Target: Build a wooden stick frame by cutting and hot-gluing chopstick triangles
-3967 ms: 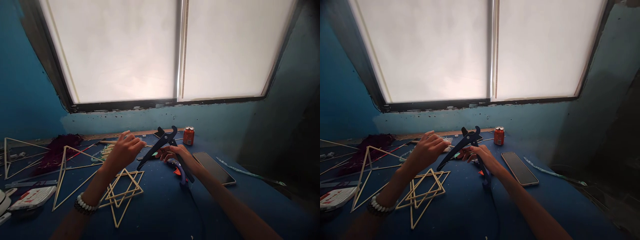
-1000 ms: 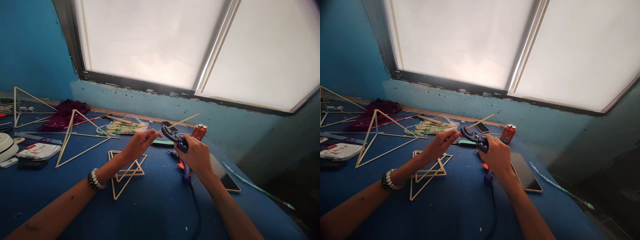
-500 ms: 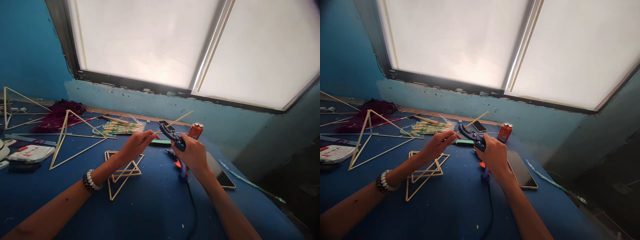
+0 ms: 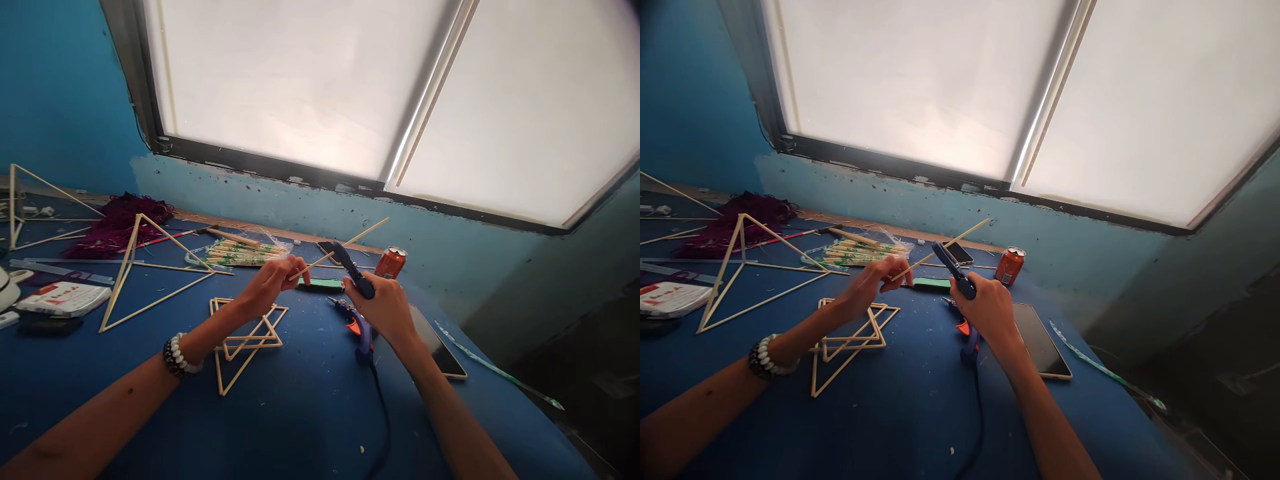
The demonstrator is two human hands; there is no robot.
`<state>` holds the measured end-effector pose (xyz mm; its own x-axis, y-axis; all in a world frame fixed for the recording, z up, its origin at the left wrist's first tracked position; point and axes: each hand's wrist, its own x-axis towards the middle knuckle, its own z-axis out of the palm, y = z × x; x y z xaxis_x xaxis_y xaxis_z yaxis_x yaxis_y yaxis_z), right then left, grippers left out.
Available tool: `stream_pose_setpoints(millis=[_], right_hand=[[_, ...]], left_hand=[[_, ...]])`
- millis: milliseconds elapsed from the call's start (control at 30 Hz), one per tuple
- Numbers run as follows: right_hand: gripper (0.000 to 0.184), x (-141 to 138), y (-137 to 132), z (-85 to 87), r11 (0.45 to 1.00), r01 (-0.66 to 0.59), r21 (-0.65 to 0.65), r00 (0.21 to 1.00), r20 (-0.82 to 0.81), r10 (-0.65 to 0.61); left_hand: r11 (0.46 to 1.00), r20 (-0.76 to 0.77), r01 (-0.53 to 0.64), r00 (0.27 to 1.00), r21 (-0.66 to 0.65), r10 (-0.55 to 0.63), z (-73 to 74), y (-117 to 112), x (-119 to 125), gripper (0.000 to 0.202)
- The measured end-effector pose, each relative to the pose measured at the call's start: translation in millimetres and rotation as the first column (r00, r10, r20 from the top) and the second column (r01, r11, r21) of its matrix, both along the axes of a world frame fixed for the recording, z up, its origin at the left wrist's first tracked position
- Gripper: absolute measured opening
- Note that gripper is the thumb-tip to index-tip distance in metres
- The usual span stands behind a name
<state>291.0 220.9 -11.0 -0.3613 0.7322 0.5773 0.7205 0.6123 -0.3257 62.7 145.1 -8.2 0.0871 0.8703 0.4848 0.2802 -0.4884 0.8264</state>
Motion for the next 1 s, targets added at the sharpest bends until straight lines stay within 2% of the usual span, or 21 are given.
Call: stream_pose_setpoints(millis=[167,467,1000], right_hand=[[0.049,-0.3,1.9,-1.3,1.0,0.018,-0.022,1.0,-0.003,-0.019],[0.046,-1.6,8.2,-2.8,0.998,-0.002,-0.057,1.0,0.022,0.003],[0.046,-0.1,8.3,-2.4,0.998,0.015,-0.068,0.999,0.033,-0.013]], left_hand=[[0.999,-0.128,0.038,0.991,-0.014,-0.039,-0.8,1.8,-0.8,0.044],[0.999,-0.241,0.014,0.97,-0.029,-0.021,0.0,5.2,-2.7,0.044],[0.998,-0.206,0.052,0.977,-0.039,-0.059,-0.9,7.8,-7.2,0.045]])
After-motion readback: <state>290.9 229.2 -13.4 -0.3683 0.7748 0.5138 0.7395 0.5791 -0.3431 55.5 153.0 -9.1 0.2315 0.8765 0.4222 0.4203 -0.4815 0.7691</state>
